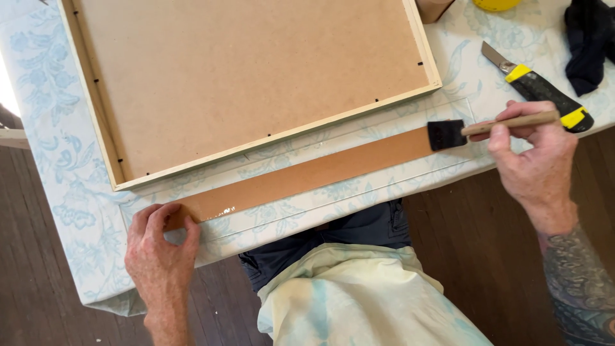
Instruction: Applying adhesive paper tape to the back of a wooden picture frame using a utility knife and foam brush to seal it.
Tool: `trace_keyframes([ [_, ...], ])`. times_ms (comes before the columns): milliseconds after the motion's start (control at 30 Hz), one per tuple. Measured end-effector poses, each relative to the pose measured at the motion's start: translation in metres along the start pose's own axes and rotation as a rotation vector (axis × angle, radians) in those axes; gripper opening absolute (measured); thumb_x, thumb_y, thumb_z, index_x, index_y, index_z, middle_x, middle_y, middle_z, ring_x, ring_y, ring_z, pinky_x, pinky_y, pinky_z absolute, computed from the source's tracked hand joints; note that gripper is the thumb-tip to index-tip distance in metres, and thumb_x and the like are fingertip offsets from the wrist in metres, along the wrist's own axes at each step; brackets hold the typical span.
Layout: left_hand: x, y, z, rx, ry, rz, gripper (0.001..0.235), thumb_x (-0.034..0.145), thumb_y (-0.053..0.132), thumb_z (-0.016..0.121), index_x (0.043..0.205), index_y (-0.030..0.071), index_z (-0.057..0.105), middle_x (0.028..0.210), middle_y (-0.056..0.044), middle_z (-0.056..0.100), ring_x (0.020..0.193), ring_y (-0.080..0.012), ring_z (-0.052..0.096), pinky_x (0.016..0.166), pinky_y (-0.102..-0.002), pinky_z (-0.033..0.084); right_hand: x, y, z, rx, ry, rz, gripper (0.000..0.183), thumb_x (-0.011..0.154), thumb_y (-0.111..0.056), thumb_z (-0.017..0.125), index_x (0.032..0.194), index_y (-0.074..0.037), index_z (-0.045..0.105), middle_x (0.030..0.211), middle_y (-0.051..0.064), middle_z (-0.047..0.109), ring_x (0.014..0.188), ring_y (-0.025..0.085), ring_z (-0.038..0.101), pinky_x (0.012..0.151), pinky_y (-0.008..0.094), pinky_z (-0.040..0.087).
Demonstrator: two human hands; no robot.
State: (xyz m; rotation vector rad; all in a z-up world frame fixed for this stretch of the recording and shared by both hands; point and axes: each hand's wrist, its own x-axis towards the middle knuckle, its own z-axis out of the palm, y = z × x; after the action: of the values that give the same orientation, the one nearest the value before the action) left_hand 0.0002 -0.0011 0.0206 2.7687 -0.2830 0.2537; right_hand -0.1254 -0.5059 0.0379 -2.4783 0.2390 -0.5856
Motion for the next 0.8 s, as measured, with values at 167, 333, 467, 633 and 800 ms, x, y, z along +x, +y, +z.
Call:
trace_keyframes([
  [167,0.002,0.002,-0.001,0.012,-0.014,-0.029,0.023,0.088,0.012,0.075,0.110,0.014,0.076,0.117,-0.004,0.068,0.107,-0.0274,0.066,0.076,-0.044,0.054,-0.002,0.026,-0.021,-0.091,-0.008,-0.024,0.011,0.122,0.013,0.061,0.128,0.022,0.059,0.111,0.038,0.067,0.102,0.049,0.073,0.091,0.049,0.065],
  [333,0.006,-0.005,-0.001,-0.146,-0.022,-0.006,0.020,0.085,0.011,0.073,0.105,0.011,0.074,0.110,-0.007,0.067,0.092,-0.0254,0.066,0.087,-0.038,0.051,0.010,-0.042,0.007,0.281,-0.018,0.114,0.030,0.128,-0.013,0.038,0.144,0.012,0.041,0.152,0.030,0.044,0.096,0.042,0.066,0.097,0.038,0.046],
  [467,0.011,-0.005,-0.009,-0.137,0.005,-0.009,0.014,0.087,0.014,0.074,0.101,0.011,0.074,0.107,-0.006,0.068,0.092,-0.0262,0.066,0.081,-0.039,0.053,0.032,-0.162,0.093,0.335,-0.203,-0.185,0.010,0.100,0.006,0.062,0.104,0.006,0.072,0.105,0.018,0.072,0.099,0.031,0.069,0.121,0.052,0.054],
  [633,0.011,-0.003,-0.011,-0.096,-0.080,-0.043,0.015,0.090,0.019,0.075,0.104,0.012,0.074,0.109,-0.002,0.068,0.094,-0.0256,0.066,0.078,-0.042,0.055,0.032,-0.234,0.188,0.493,-0.323,-0.540,0.014,0.102,-0.011,0.065,0.107,-0.005,0.076,0.111,0.000,0.072,0.097,0.017,0.072,0.114,0.046,0.051],
  [800,0.010,-0.003,-0.011,-0.148,-0.028,-0.025,0.021,0.085,0.012,0.080,0.106,0.009,0.076,0.106,-0.010,0.067,0.099,-0.0300,0.071,0.086,-0.039,0.059,0.021,-0.222,0.198,0.476,-0.285,-0.422,0.003,0.096,-0.009,0.071,0.097,-0.008,0.073,0.102,0.002,0.077,0.104,0.034,0.074,0.100,0.047,0.058],
])
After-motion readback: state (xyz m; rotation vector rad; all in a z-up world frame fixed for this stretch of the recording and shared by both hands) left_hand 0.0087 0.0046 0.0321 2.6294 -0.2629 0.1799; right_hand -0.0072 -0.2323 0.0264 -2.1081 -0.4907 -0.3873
